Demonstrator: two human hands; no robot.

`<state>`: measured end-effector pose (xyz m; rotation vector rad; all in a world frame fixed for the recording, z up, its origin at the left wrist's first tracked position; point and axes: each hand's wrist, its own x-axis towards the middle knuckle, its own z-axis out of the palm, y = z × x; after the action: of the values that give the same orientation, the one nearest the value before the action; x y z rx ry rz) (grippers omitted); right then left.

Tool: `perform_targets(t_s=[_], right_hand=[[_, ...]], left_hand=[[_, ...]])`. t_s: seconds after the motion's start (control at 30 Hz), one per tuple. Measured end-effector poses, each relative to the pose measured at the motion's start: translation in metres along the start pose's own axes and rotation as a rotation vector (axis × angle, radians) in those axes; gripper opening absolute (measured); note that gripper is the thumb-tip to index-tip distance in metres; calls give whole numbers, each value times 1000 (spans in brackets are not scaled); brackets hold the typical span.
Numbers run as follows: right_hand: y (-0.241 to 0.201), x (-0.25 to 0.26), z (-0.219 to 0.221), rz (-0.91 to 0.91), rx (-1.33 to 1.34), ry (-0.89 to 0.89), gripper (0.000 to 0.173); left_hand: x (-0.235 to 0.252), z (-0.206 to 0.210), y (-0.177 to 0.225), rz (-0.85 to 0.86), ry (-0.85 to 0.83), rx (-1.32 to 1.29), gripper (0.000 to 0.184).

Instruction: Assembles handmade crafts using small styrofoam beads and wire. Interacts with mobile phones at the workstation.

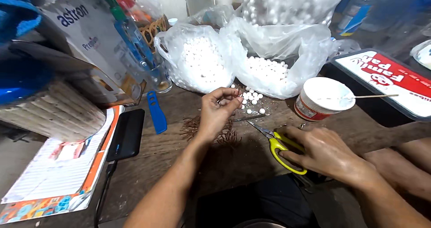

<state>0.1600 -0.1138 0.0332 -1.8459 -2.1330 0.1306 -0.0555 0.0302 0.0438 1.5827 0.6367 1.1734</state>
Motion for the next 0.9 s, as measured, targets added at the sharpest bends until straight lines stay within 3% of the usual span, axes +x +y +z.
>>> perform_targets(t_s=[0.1, 0.23, 0.33, 0.47, 0.9], right_hand=[[5, 0, 9, 2, 125, 83, 39], [12, 3, 20, 31, 420, 417, 38], [9, 7, 28, -71, 684, 568, 47], [7, 15, 37, -152, 586, 576, 67], [1, 24, 42, -130, 418, 591, 61]], left_hand=[[-2, 1, -1, 71, 0, 101, 12], [-2, 2, -6, 174, 9, 178, 9], [-4, 6, -9, 220, 20, 256, 9], [-4, 8, -14, 350, 35, 362, 9], [-5, 10, -18, 539, 42, 509, 10]])
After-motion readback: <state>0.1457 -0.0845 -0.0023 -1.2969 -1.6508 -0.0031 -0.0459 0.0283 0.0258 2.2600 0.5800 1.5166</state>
